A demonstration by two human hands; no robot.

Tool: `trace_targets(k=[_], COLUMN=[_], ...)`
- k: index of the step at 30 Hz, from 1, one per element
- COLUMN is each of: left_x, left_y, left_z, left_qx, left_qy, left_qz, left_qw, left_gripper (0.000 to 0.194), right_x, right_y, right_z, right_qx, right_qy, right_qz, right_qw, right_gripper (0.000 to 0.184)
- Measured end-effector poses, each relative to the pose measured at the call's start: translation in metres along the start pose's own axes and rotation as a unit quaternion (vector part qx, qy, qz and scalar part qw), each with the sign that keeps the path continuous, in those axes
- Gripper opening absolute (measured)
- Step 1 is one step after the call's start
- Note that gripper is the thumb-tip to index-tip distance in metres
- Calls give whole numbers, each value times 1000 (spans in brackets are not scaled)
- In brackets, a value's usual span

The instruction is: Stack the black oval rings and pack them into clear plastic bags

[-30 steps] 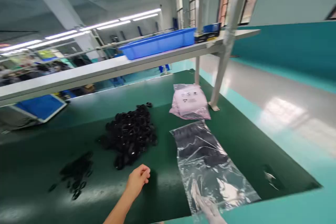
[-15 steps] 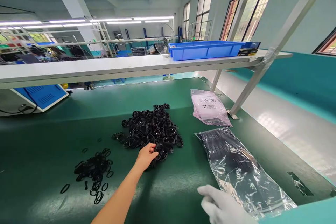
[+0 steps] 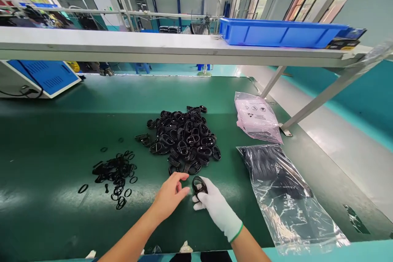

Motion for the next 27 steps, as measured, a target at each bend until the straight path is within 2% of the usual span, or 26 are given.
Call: trace_targets(k=[2,4,7,11,14,17,19,22,24,27], left_x=[-5,-5,-6,-4,0,-13,-43,-87,-97,-87], left_y=[-4,-9,-13,-13,-10,-10,-13,-21,-34,-45], left_z=[4,6,7,15,18,18,0,-47,-60,-61], left_qx=[6,31,60,46,45,-7,4,100,112,98], left_qy=[4,11,27,12,9,40,27,-81,-126,-133], left_qz=[-18,-11,2,16,36,24,-51,-175,-184,-139], left_qw=[1000,999,998,999,998,999,998,976,968,976], left_gripper=[29,27,28,29,31,31,35,59,70,66], right_x=[-10,-9,8,15,21,28,30,35,45,56], right_y=[5,5,-2,-12,-18,-22,-27,-36,-44,-51], right_z=[-2,2,8,2,7,4,-10,-33,-38,-36], right_qx=[72,69,-10,-1,-20,-30,7,85,110,121], right_qy=[112,154,97,70,30,4,15,70,102,106], right_qz=[-34,-24,52,67,75,75,58,54,86,124], right_qw=[991,985,994,995,997,997,998,992,985,979], right_gripper=[50,58,72,87,86,80,75,64,59,59])
Point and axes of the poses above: each hand's wrist, its own y-axis away from the middle knuckle, its own z-axis out of the palm, x = y × z, the point moved 10 cm from there along -y, towards the middle knuckle, and after that the axes turned 14 degrees about z, right-handed, at the moved point
